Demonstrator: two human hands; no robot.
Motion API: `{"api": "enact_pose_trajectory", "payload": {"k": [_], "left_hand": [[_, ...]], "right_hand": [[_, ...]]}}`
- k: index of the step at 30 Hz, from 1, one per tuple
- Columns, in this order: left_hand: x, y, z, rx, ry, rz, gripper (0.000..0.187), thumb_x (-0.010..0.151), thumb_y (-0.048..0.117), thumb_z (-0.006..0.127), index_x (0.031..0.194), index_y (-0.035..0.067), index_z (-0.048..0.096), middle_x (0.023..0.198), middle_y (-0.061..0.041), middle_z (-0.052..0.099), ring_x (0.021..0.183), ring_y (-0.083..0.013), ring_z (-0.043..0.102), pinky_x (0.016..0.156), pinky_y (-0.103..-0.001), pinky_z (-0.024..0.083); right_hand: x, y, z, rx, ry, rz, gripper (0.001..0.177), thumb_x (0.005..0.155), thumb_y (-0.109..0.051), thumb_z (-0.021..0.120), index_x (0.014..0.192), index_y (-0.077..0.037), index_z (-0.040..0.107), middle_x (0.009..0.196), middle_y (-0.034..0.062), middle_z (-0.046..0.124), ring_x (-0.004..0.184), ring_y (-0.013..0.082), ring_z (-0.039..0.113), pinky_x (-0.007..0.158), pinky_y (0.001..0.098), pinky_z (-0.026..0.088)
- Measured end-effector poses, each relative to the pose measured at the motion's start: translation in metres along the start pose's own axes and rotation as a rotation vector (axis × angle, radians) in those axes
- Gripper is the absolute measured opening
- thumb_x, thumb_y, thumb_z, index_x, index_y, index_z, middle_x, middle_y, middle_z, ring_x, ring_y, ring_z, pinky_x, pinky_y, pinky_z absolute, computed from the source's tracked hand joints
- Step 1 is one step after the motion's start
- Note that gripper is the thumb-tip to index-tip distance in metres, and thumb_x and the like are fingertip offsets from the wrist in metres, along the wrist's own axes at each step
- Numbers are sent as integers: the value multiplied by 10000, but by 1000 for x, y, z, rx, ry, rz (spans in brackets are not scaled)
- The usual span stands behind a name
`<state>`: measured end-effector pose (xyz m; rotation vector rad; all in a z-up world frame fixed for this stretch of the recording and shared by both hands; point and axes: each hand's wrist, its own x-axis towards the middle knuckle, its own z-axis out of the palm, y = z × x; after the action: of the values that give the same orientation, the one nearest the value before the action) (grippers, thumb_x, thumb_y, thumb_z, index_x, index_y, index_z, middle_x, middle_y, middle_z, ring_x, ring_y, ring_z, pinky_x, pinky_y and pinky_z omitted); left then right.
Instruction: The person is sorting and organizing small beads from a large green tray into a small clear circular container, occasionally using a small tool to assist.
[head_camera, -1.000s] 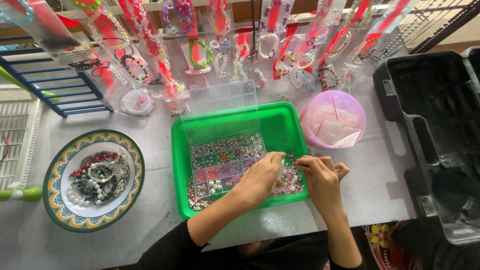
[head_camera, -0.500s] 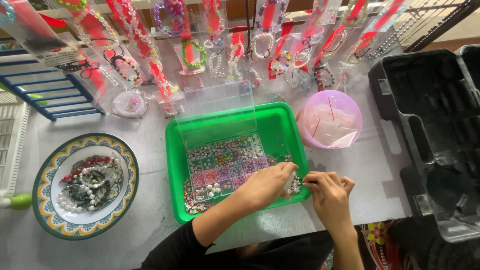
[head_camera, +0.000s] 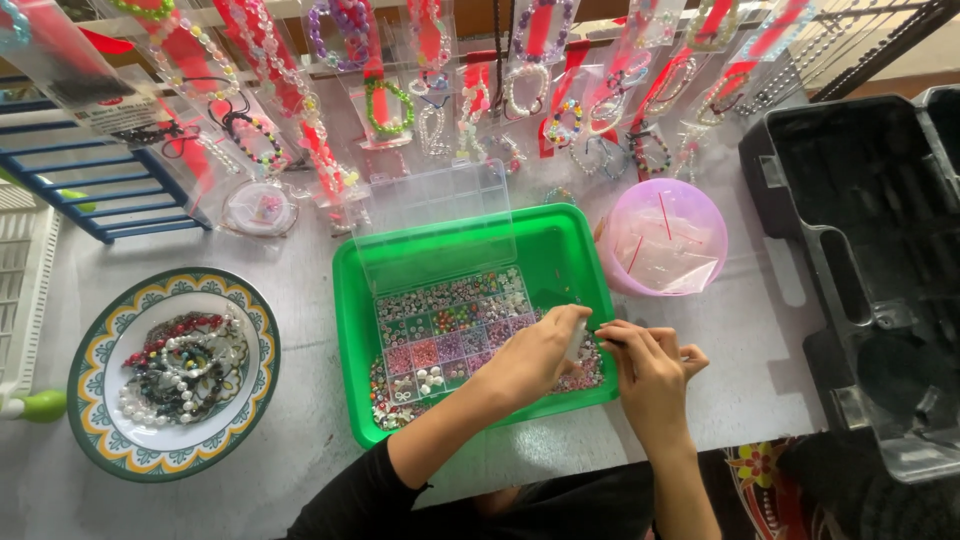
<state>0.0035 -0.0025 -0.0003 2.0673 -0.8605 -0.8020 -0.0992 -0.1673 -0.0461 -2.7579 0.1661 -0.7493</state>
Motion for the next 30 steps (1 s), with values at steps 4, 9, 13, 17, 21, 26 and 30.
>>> {"api": "enact_pose_trajectory", "payload": {"k": [4, 9, 13, 17, 21, 26, 30], "left_hand": [[0, -2, -1, 6, -118, 39, 744, 815, 61, 763, 1466, 68, 403, 1514, -158, 503, 1313, -350, 546, 980, -468, 446], [6, -8, 3, -17, -236, 26, 750, 798, 105, 760, 1457, 113, 403, 1515, -121, 529, 1314, -354, 541, 957, -438, 444], [2, -3, -2, -59, -239, 21, 726, 843, 116, 732, 1472, 84, 373, 1476, -186, 545, 1248, -367, 578, 952, -437, 449], [1, -4, 1, -44, -223, 23, 743, 837, 163, 746, 1476, 85, 374, 1494, -174, 528, 1297, -376, 544, 945, -465, 451], [-2, -3, -2, -83, -224, 36, 727, 849, 142, 728, 1475, 57, 369, 1512, -191, 507, 1313, -372, 534, 967, -460, 448], [-4, -2, 0, -79, -210, 41, 714, 854, 140, 736, 1466, 77, 375, 1426, -187, 574, 1218, -375, 583, 909, -446, 458], [-6, -2, -4, -73, -215, 24, 679, 876, 100, 701, 1467, 100, 368, 1422, -184, 598, 1141, -380, 634, 861, -458, 470]], "right_hand": [[-9, -4, -1, -34, -63, 3, 112, 1023, -203, 633, 985, -306, 657, 1056, -215, 721, 961, 62, 586, 877, 396, 181], [-30, -4, -7, 111, -109, 92, 75, 1009, -236, 623, 990, -276, 683, 941, -190, 731, 853, 42, 619, 892, 367, 184], [-30, -6, -16, 75, 25, 123, 133, 1072, -250, 570, 974, -242, 659, 933, -168, 707, 743, 41, 562, 895, 358, 197], [-33, -9, -5, 14, -34, 61, 81, 994, -203, 673, 957, -276, 677, 977, -175, 724, 842, 59, 600, 872, 381, 190], [-30, -19, -14, 129, 69, 142, 102, 1042, -241, 624, 959, -242, 683, 950, -140, 729, 768, 66, 567, 900, 348, 213], [-41, -10, 1, 59, -40, 184, 91, 958, -198, 697, 955, -289, 686, 895, -187, 710, 836, 65, 593, 887, 373, 196], [-39, -21, -12, 143, 104, 227, 133, 1011, -130, 661, 951, -248, 681, 1014, -146, 732, 804, 40, 585, 924, 345, 203]]}}
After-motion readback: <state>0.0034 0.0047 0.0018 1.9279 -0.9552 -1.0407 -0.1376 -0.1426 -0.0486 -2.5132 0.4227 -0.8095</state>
